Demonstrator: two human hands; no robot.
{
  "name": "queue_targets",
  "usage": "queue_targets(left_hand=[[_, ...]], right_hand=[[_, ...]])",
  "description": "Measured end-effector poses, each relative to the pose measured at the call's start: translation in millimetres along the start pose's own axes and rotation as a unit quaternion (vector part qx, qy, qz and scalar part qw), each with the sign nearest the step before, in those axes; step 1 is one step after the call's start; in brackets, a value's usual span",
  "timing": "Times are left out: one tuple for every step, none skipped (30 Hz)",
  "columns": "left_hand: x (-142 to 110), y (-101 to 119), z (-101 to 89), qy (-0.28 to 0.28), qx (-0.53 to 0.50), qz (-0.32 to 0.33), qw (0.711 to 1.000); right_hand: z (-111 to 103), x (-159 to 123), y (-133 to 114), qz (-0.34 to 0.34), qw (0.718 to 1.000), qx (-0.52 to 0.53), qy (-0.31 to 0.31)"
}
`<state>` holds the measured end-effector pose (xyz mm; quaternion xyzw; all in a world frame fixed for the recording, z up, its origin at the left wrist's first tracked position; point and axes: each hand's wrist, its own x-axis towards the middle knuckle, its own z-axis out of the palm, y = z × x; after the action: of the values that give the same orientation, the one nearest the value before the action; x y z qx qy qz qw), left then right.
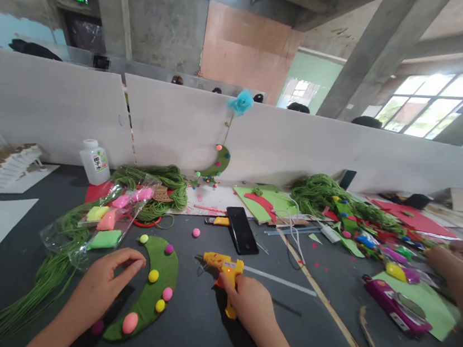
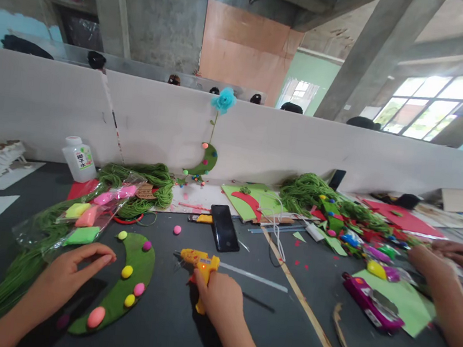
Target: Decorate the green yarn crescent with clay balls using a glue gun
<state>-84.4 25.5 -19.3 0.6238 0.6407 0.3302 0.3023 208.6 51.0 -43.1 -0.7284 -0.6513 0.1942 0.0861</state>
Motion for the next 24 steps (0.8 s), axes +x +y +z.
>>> queue_targets(left_hand=[[-2.6, -1.9, -1.5, 0.001, 0.001, -0.008, 1.000], [-5.0, -4.3, -2.9, 0.002, 0.001, -0.016, 1.000], [-7.3, -6.8, -3.9, 0.002, 0.001, -0.023, 1.000], [-9.2, -9.2, -4.4, 0.004, 0.000, -0.030, 1.000], [-10.7, -11.1, -4.4, 0.005, -0.003, -0.036, 0.999], [-11.8, -12.2, -3.9, 0.004, -0.006, -0.040, 0.999], [-12.5, -12.3, -2.9, 0.002, -0.010, -0.043, 0.999], [-13.0, -11.2, -1.6, -0.001, -0.013, -0.045, 0.999], [-13.5, -9.0, -0.2, -0.006, -0.016, -0.043, 0.999], [-14.0, -6.0, 1.3, -0.011, -0.017, -0.039, 0.999], [-14.6, -2.5, 2.5, -0.016, -0.019, -0.031, 0.999], [-15.6, 1.1, 3.3, -0.021, -0.020, -0.021, 0.999], [-16.9, 4.3, 3.5, -0.027, -0.021, -0.011, 0.999], [-18.4, 6.7, 3.1, -0.034, -0.024, -0.002, 0.999], [-20.0, 8.1, 2.1, -0.039, -0.027, 0.002, 0.999], [-21.4, 8.5, 0.5, -0.042, -0.030, 0.002, 0.999], [-22.6, 7.9, -1.4, -0.042, -0.037, -0.003, 0.998], [-23.3, 6.6, -3.5, -0.042, -0.048, -0.011, 0.998], [-23.4, 5.0, -5.5, -0.040, -0.066, -0.022, 0.997], [-23.0, 3.6, -7.2, -0.036, -0.090, -0.034, 0.995], [-22.0, 2.8, -8.5, -0.031, -0.120, -0.047, 0.991], [-20.6, 2.9, -9.2, -0.025, -0.154, -0.059, 0.986], [-18.9, 4.4, -9.1, -0.019, -0.191, -0.070, 0.979], [-17.1, 7.3, -8.5, -0.012, -0.233, -0.079, 0.969]], right_hand=[[-4.2, -1.8, -0.8, -0.006, 0.999, -0.039, 0.010], [-8.7, -3.2, -2.3, -0.013, 0.997, -0.072, 0.018], [-13.4, -3.6, -5.2, -0.023, 0.995, -0.097, 0.026], [-17.9, -2.4, -9.7, -0.039, 0.992, -0.114, 0.034], [-21.7, 1.0, -16.1, -0.061, 0.990, -0.123, 0.041], [-24.6, 6.7, -24.3, -0.089, 0.987, -0.126, 0.047], [-25.9, 14.8, -34.1, -0.123, 0.984, -0.123, 0.050], [-25.6, 25.0, -44.9, -0.157, 0.979, -0.117, 0.047], [-23.4, 36.7, -56.0, -0.189, 0.975, -0.110, 0.041], [-19.7, 49.2, -66.6, -0.212, 0.971, -0.106, 0.035], [-14.7, 61.7, -76.1, -0.231, 0.967, -0.101, 0.026], [-9.0, 73.5, -84.1, -0.247, 0.964, -0.096, 0.014], [-3.3, 83.9, -90.3, -0.260, 0.962, -0.089, 0.002], [1.8, 92.4, -94.8, -0.268, 0.960, -0.079, -0.006], [5.6, 99.1, -97.6, -0.274, 0.960, -0.065, -0.011], [7.5, 103.8, -99.2, -0.278, 0.960, -0.046, -0.010], [6.8, 106.6, -99.7, -0.280, 0.960, -0.023, -0.005], [3.1, 107.7, -99.6, -0.280, 0.960, 0.003, 0.006], [-3.9, 107.0, -99.2, -0.279, 0.959, 0.034, 0.021], [-14.2, 104.5, -98.5, -0.278, 0.957, 0.068, 0.039], [-27.4, 100.2, -97.9, -0.274, 0.954, 0.105, 0.063], [-42.7, 93.8, -97.4, -0.272, 0.947, 0.146, 0.088], [-58.9, 85.1, -97.3, -0.276, 0.936, 0.187, 0.113], [-74.5, 74.2, -97.9, -0.277, 0.923, 0.227, 0.143]])
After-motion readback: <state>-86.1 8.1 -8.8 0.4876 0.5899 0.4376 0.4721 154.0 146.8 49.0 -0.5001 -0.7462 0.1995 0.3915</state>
